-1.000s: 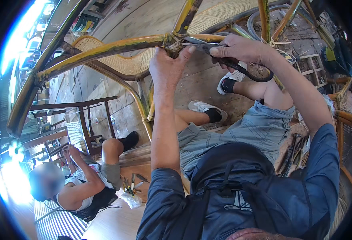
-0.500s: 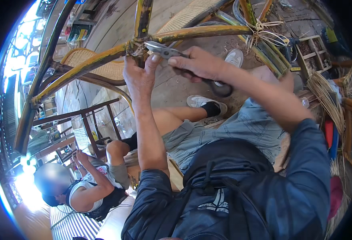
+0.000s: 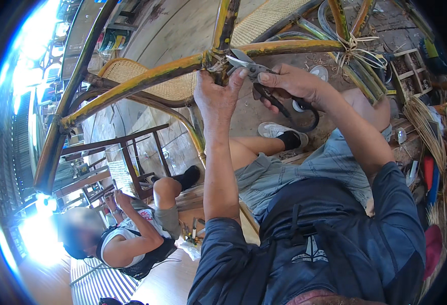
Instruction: The recorder is repairing or assembling a rattan chair frame using rattan strips, a hammer, and pliers.
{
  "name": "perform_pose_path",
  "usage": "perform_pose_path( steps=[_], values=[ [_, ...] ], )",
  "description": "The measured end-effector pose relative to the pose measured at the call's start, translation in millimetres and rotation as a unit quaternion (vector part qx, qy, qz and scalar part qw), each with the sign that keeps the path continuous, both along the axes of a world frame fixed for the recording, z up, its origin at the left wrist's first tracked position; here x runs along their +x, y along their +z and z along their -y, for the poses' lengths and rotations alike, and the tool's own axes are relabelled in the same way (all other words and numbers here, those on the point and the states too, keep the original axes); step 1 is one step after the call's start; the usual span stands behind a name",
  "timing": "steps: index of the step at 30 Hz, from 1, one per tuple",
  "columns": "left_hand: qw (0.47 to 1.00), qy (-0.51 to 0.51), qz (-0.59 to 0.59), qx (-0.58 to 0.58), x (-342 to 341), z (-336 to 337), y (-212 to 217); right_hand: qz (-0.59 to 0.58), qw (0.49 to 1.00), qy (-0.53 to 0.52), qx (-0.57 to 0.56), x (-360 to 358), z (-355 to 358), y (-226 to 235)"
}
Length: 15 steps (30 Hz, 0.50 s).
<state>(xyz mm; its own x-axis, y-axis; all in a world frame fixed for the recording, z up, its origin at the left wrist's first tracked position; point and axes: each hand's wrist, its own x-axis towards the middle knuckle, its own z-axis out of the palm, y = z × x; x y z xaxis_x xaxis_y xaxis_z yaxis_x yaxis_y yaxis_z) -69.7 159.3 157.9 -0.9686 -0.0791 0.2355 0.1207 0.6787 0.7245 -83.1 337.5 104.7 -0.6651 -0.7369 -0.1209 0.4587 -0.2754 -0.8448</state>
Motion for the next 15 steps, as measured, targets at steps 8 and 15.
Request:
perform_pose_path(
  steps=[8, 15],
  values=[
    [1.0, 0.016, -0.006, -0.019, -3, -5, -2, -0.166, 0.98, -0.055, 0.092, -13, 0, -15],
    [0.986, -0.085, 0.059, 0.128, -1, 16, -5, 0.01, 1.0, -0.006, -0.026, 23, 17, -17]
  ],
)
